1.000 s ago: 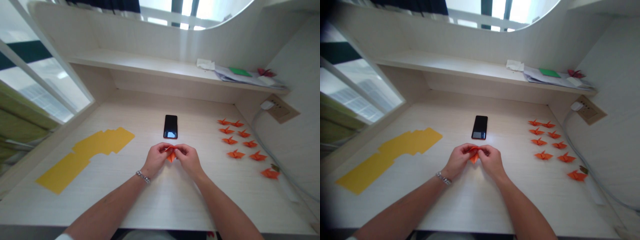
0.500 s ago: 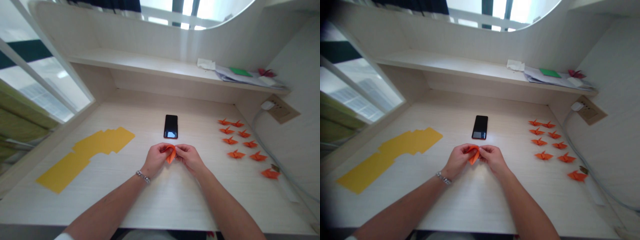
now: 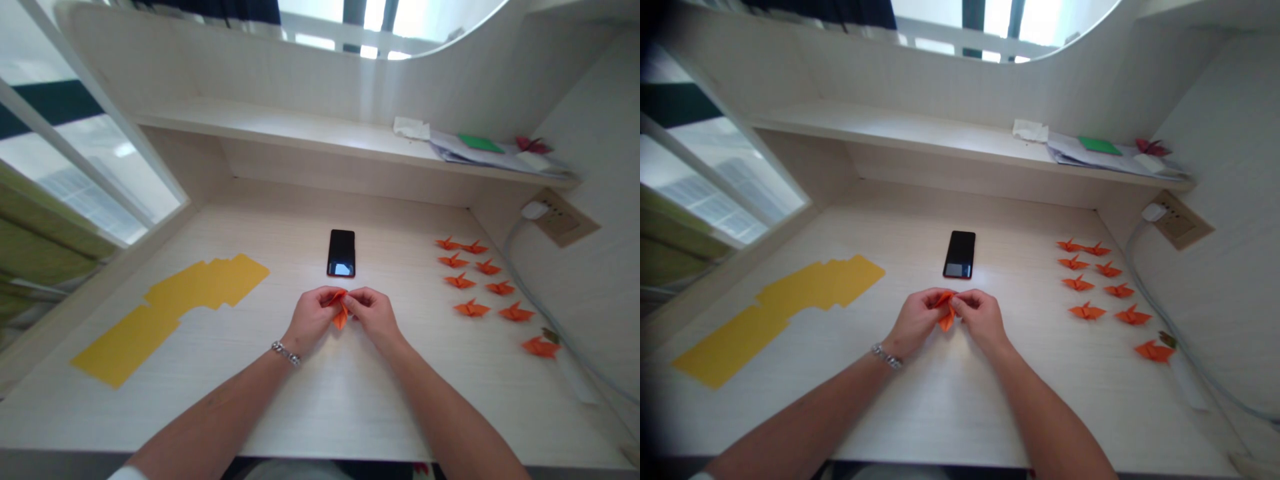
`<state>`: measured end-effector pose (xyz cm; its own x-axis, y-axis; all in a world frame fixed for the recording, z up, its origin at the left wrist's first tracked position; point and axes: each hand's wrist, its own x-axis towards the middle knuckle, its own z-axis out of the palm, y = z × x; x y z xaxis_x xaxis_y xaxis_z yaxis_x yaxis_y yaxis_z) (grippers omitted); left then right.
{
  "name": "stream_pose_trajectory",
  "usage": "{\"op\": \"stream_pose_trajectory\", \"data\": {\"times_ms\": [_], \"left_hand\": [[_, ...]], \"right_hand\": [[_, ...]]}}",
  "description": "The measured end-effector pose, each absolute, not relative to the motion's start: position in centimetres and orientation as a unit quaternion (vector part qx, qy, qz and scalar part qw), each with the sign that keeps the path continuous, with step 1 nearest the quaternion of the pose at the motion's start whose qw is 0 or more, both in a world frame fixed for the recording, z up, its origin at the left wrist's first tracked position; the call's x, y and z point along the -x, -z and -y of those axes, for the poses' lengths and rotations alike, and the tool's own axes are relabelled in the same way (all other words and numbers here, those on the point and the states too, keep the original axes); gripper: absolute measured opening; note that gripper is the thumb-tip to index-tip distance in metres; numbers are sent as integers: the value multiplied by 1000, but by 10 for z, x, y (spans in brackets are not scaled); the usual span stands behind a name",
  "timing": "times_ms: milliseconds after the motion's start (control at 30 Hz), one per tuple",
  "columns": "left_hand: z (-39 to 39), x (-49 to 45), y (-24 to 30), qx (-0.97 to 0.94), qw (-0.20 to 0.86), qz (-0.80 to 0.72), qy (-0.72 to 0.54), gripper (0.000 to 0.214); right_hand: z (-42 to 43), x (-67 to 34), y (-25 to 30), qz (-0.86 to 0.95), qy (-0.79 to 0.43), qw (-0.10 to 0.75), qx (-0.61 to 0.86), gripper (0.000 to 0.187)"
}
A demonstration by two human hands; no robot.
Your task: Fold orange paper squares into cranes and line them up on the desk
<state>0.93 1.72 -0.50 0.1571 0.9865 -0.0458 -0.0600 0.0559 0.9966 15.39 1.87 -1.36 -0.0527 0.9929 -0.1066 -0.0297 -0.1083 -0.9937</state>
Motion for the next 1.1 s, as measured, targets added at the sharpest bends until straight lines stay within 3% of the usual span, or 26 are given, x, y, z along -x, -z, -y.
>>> {"op": "stream_pose_trajectory", "data": {"times_ms": [467, 833, 1100], "left_hand": [[-15, -11, 3, -467, 619, -418, -474, 30], [-17, -8, -1, -479, 629, -422, -444, 37], [-17, -9, -4, -483, 635, -433, -421, 29]], "right_hand": [[-9, -153, -3, 591, -345, 481, 548, 16], [-14, -160, -4, 582, -430, 456, 519, 17], [-14, -163, -2, 608, -415, 438, 515, 14]]}}
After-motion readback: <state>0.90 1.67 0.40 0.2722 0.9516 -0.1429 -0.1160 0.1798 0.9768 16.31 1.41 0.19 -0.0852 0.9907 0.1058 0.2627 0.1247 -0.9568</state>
